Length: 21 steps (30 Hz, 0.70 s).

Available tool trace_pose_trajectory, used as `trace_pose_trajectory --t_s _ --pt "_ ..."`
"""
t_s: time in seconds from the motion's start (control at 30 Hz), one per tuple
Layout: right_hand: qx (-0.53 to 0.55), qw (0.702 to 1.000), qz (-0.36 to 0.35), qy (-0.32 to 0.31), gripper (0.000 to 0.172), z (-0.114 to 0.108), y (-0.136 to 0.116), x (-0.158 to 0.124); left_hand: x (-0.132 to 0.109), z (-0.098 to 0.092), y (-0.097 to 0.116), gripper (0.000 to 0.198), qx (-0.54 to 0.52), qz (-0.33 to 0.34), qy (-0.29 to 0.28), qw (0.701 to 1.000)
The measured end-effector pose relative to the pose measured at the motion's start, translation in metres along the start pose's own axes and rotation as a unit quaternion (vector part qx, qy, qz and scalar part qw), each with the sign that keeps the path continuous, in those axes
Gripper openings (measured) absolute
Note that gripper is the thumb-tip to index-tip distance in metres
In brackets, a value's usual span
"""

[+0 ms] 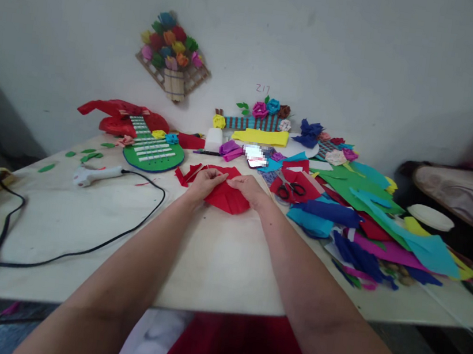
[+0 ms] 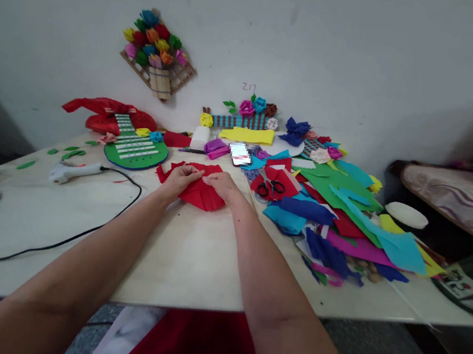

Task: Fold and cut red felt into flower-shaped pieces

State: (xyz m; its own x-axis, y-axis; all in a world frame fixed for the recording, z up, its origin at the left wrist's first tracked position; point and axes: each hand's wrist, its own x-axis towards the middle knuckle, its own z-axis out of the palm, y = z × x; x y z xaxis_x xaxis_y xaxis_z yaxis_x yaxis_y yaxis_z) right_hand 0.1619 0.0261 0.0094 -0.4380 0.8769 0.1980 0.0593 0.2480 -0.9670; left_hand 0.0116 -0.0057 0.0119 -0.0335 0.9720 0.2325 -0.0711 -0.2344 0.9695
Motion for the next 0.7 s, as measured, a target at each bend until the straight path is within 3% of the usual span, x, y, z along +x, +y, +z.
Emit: trace_pose_trajectory --t_s 0.13,0.27,0.5,0.6,0.7 --pt "0.006 1.000 0.018 0.002 0.026 -0.0007 0.0000 -0.0004 0.0038 -0.0022 -0.0036 0.034 0.003 0.015 0.031 0.999" --pt "0.028 0.999 0.042 0.004 0.026 -0.0024 -0.0005 -0.0014 0.0032 -0.0012 -0.0037 0.034 -0.003 0.010 0.027 1.000" --pt "0.021 0.999 0.032 0.027 0.027 -0.0020 -0.0027 -0.0024 0.0025 0.0005 -0.0018 0.037 0.074 0.034 0.057 0.995" --pt "0.035 0.998 0.029 0.042 0.025 -0.0028 -0.0028 -0.0024 0.0025 -0.0004 -0.0024 0.036 0.060 0.036 0.068 0.995" --pt "0.044 0.998 0.033 0.040 0.023 -0.0037 -0.0012 -0.0019 0.0016 -0.0015 -0.0022 0.034 0.019 0.018 0.045 0.999"
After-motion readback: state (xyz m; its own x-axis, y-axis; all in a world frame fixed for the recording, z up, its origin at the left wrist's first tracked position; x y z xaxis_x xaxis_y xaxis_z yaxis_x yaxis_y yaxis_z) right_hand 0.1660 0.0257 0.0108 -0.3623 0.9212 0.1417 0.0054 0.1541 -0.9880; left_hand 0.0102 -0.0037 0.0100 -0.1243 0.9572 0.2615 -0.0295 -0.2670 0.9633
